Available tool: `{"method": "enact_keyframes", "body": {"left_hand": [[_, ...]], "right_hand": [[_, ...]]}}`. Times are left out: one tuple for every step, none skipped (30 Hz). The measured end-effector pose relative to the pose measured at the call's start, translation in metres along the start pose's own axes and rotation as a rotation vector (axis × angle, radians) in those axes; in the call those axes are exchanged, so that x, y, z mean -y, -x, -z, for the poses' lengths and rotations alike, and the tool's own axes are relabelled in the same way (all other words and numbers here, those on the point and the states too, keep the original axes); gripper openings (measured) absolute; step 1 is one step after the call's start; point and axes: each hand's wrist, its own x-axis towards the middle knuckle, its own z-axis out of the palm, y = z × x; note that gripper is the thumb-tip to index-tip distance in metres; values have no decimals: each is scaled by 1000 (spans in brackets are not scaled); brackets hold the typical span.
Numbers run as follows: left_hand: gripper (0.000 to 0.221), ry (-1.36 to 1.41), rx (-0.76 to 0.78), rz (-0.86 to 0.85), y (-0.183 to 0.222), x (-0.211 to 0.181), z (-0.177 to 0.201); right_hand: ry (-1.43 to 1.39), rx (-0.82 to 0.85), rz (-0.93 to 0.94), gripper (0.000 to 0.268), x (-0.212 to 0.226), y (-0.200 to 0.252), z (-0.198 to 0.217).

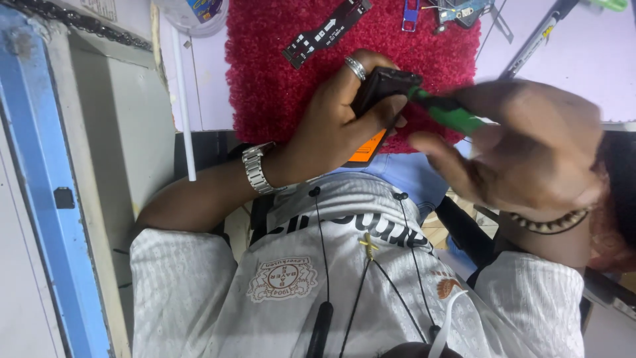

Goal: Repairing a mobile phone by unscrewing components and handling internal parts

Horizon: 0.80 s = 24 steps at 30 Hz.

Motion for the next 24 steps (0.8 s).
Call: {"method": "enact_keyframes", "body": {"left_hand": [[23, 33, 5, 5, 0, 0, 0], [23, 66, 11, 10, -1, 0, 1], [23, 67, 9, 9, -1, -2, 0], [21, 31, 14, -17, -1, -3, 1], [19, -6, 18, -43, -1, -5, 1], [19, -6, 19, -43, -1, -4, 1], [22, -70, 19, -48, -1, -3, 2], [28, -136, 16, -52, 0, -3, 2], [28, -136, 13, -51, 0, -4, 3], [31, -143, 29, -54, 0, -5, 3], [33, -150, 46, -57, 0, -7, 3], [33, -150, 43, -57, -1, -6, 3], [28, -159, 25, -59, -1, -5, 3], [24, -167, 8, -62, -2, -4, 3], [24, -168, 5, -63, -1, -4, 2], [20, -130, 4, -68, -1, -3, 1], [19, -93, 3, -73, -2, -3, 1], [19, -89, 4, -72, -2, 2, 0], [22, 80, -8, -39, -1, 8, 0], [26, 250, -31, -3, 0, 14, -1], [26, 253, -41, 1, 2, 13, -1], [29, 342, -53, -35, 0, 11, 1], [33, 431, -64, -72, -2, 9, 3], [33, 429, -63, -80, -3, 12, 4]], "right_hand": [[-159, -6, 43, 38, 7, -15, 0], [-319, -14, 87, 39, 14, -30, -1], [-320, -12, 89, 39, 17, -32, 1], [-278, 22, 71, 30, 20, -34, 2], [-237, 57, 52, 25, 24, -37, 4], [-237, 57, 52, 25, 34, -37, 11], [23, 169, -16, 8, 45, -38, 19], [282, 278, -81, 22, 55, -38, 26], [280, 278, -79, 22, 55, -34, 26], [210, 256, -45, 23, 54, -30, 25], [139, 235, -12, 37, 53, -26, 25], [138, 235, -9, 37, 44, -22, 16], [-10, 147, 9, 52, 35, -18, 7], [-156, 58, 28, 68, 26, -14, -1], [-157, 59, 30, 68, 19, -2, 1], [-159, 217, -176, 38, 11, 10, 3], [-158, 373, -384, 33, 4, 23, 5], [-157, 375, -387, 33, 11, 20, 4], [-48, 162, -452, 34, 18, 18, 3], [56, -46, -506, 51, 24, 15, 1], [48, -37, -504, 51, 6, 20, 1], [240, 115, -445, 35, -13, 23, 1], [427, 263, -382, 26, -33, 26, 2], [432, 260, -376, 26, -33, 12, -12]]}}
